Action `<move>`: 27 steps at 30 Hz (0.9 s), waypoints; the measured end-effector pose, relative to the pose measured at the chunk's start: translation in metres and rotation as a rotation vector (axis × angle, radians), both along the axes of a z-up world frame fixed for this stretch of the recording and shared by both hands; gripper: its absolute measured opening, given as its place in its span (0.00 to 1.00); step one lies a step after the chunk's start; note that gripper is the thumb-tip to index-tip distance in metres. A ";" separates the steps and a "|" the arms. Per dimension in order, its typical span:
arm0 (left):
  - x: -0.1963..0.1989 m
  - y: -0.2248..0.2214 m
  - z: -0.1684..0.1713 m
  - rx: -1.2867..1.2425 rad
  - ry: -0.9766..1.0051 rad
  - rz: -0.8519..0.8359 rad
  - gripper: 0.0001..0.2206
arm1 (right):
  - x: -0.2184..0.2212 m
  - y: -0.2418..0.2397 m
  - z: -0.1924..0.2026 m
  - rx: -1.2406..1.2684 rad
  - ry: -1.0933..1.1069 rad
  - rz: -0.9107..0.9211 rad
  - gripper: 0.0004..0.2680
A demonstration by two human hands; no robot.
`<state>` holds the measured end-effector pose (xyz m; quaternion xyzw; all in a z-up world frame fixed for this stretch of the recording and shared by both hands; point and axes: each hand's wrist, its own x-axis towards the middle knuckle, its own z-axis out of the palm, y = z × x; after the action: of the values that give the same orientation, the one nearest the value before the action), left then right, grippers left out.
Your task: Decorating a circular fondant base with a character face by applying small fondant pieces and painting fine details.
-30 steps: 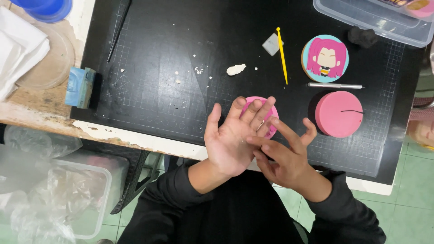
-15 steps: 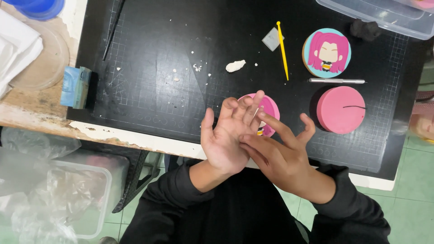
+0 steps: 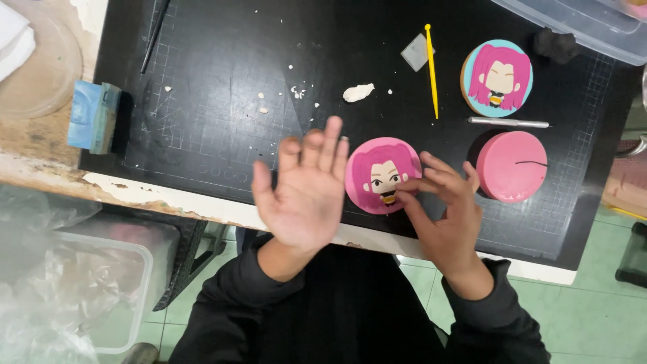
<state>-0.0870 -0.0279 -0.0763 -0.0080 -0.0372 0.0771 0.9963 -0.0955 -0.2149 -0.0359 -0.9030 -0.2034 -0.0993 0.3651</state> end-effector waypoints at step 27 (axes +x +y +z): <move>-0.006 0.032 -0.030 0.277 -0.067 0.256 0.24 | -0.008 0.003 -0.043 -0.120 -0.017 -0.082 0.05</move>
<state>-0.0932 0.0037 -0.1067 0.1315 -0.0812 0.1970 0.9682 -0.1040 -0.2118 -0.0784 -0.9299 -0.1751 -0.1096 0.3042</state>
